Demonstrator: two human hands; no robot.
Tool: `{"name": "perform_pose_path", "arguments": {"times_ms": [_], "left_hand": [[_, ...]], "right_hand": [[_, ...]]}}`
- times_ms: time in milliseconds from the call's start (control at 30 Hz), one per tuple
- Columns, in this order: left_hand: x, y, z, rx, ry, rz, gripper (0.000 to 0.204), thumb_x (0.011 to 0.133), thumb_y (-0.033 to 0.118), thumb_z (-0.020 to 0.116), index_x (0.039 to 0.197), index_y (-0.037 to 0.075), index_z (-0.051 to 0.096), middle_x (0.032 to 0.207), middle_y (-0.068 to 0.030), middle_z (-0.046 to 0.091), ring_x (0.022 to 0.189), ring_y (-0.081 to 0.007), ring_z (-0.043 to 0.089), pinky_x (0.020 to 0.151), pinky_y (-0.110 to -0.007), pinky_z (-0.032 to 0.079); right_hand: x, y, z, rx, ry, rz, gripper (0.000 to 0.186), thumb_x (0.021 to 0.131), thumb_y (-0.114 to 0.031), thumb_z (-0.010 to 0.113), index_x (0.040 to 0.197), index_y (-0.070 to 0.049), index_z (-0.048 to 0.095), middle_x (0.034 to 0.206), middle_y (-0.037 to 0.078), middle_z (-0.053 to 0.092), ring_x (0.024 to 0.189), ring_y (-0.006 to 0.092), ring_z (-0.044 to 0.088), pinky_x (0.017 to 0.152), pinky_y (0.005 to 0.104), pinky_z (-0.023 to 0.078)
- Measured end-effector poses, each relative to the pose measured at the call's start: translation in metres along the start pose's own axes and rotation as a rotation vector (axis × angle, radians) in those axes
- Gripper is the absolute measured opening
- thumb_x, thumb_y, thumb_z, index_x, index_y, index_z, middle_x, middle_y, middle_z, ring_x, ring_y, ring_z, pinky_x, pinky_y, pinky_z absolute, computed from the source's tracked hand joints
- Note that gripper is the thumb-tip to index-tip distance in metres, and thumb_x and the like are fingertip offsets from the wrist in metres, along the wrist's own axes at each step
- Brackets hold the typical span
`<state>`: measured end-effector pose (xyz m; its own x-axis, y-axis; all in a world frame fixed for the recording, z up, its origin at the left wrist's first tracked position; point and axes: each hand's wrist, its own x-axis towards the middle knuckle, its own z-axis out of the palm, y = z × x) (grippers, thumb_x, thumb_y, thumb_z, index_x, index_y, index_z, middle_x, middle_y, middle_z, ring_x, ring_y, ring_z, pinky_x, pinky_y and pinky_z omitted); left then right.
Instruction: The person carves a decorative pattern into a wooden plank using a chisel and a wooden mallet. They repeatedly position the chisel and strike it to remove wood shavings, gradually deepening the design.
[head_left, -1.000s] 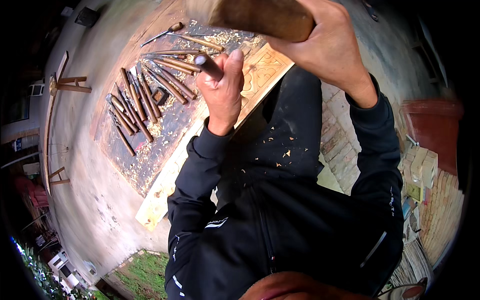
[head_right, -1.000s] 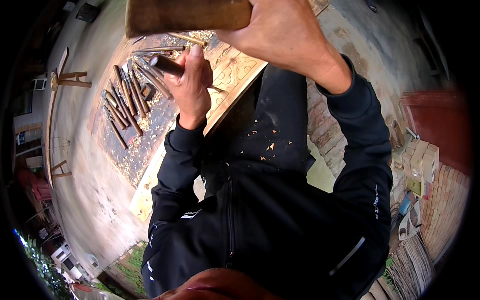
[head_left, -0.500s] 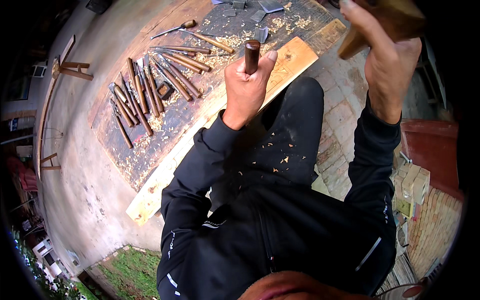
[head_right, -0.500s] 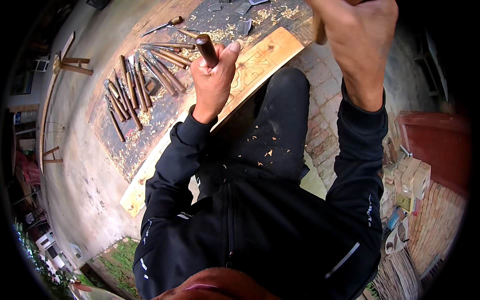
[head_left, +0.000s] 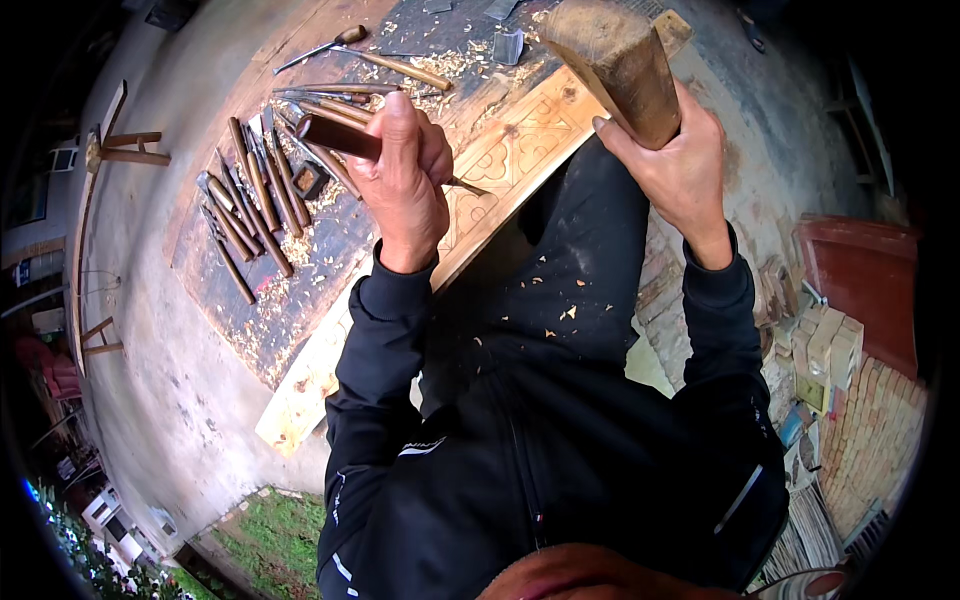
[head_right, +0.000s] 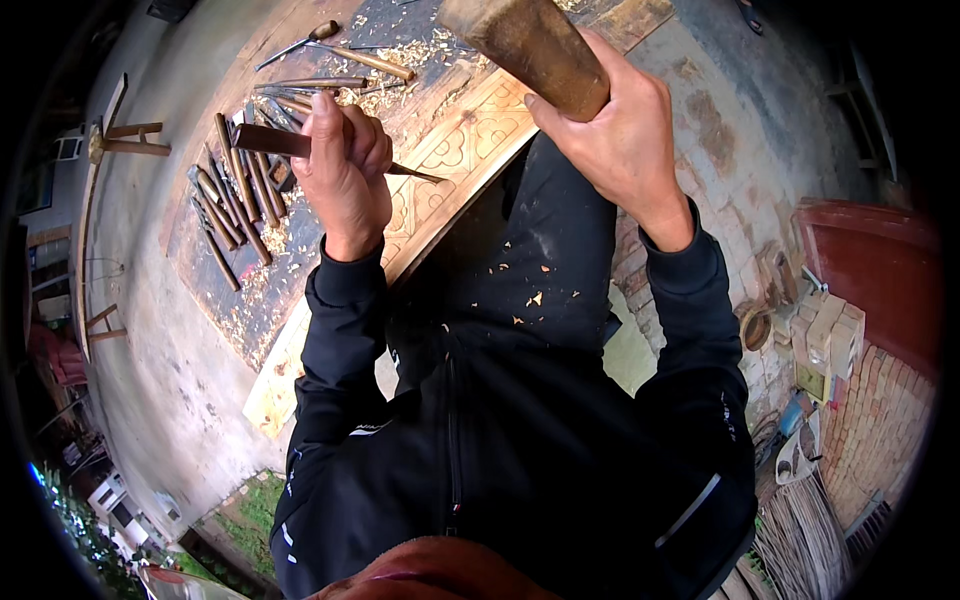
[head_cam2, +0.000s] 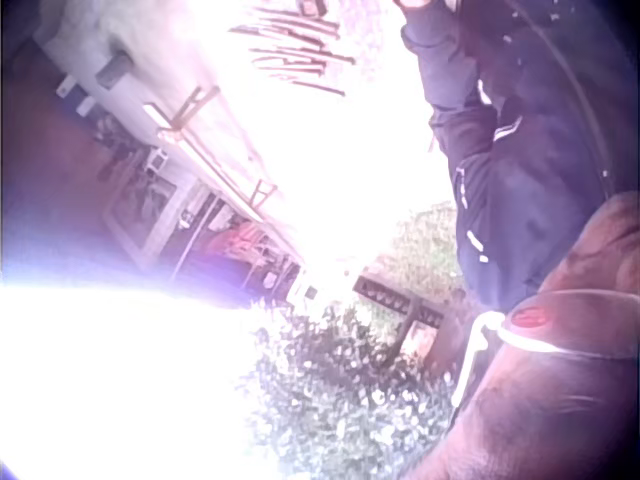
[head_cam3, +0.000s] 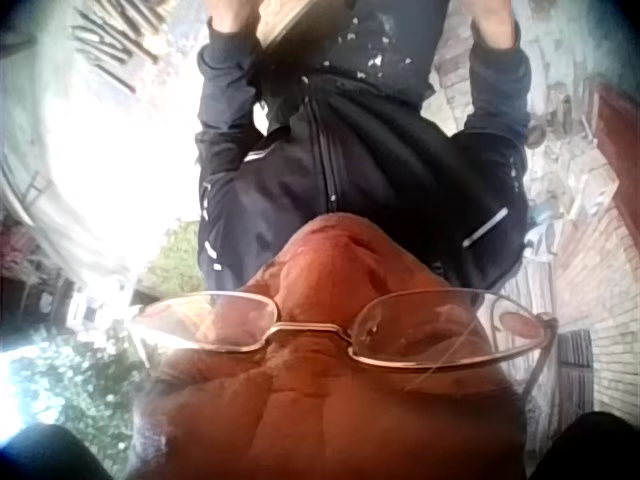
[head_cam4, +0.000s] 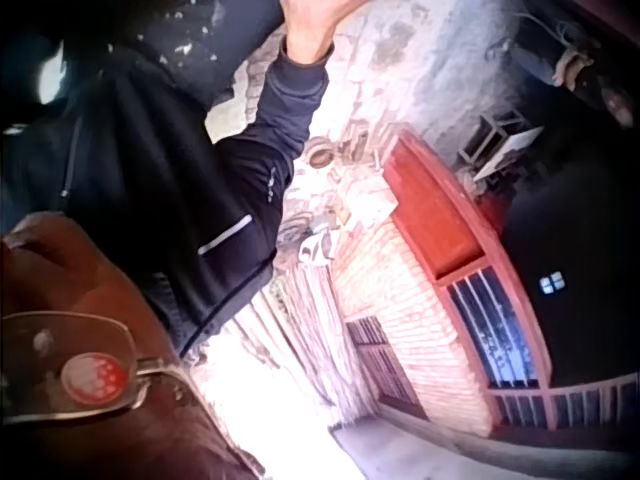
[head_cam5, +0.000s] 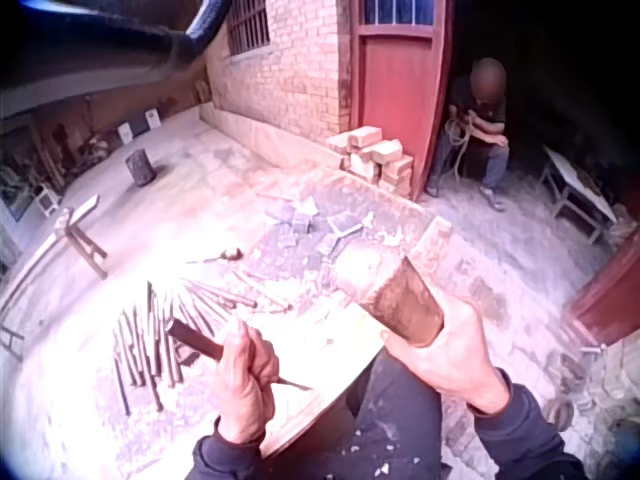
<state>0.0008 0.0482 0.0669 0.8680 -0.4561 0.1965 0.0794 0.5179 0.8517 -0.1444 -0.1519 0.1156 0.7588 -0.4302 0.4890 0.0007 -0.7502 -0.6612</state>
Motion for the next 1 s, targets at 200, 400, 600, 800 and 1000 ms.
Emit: {"name": "perform_pose_path", "arguments": {"times_ms": [200,400,600,800,1000], "left_hand": [[0.001,-0.008,0.034,0.172,-0.097,-0.089,0.045,0.103,0.020,0.070,0.064,0.009,0.051,0.059,0.0064,0.045,0.053,-0.0032,0.039,0.049,-0.024,0.028],[-0.013,-0.012,0.061,0.457,-0.147,0.042,0.038,0.093,0.015,0.077,0.068,0.001,0.054,0.057,-0.0026,0.038,0.059,-0.0062,0.034,0.050,-0.029,0.032],[-0.021,-0.028,0.069,0.559,-0.248,0.289,0.040,0.082,0.008,0.081,0.063,0.004,0.047,0.054,-0.0100,0.036,0.050,-0.0198,0.030,0.045,-0.033,0.031],[-0.022,-0.037,0.069,0.613,-0.186,0.328,0.033,0.078,0.013,0.084,0.065,0.005,0.055,0.058,-0.0125,0.051,0.050,-0.0311,0.051,0.048,-0.038,0.039],[-0.035,-0.048,0.073,0.710,0.010,0.565,0.037,0.079,0.016,0.088,0.071,0.006,0.053,0.063,-0.0080,0.051,0.052,-0.0275,0.051,0.048,-0.035,0.038]], "right_hand": [[-0.009,-0.001,-0.005,-0.019,0.022,0.045,0.050,0.079,-0.010,0.085,0.126,0.000,0.069,0.102,0.014,0.079,0.094,0.0197,0.077,0.084,0.0329,0.058],[-0.008,-0.003,-0.037,0.085,0.219,-0.015,0.048,0.084,-0.004,0.082,0.127,0.006,0.063,0.108,0.012,0.073,0.094,0.0174,0.070,0.083,0.0320,0.056],[-0.005,-0.023,-0.087,0.643,0.395,-0.183,0.053,0.091,-0.008,0.066,0.140,0.003,0.049,0.120,0.020,0.065,0.095,0.0229,0.062,0.089,0.0389,0.050],[0.001,-0.032,-0.056,-0.490,0.212,-0.237,0.039,0.085,0.009,0.075,0.123,0.004,0.068,0.120,0.013,0.073,0.106,0.0215,0.070,0.098,0.0386,0.054],[-0.042,-0.009,-0.047,0.275,0.347,0.166,0.057,0.086,0.011,0.071,0.139,0.011,0.050,0.107,0.013,0.068,0.087,0.0162,0.065,0.084,0.0323,0.057]]}}
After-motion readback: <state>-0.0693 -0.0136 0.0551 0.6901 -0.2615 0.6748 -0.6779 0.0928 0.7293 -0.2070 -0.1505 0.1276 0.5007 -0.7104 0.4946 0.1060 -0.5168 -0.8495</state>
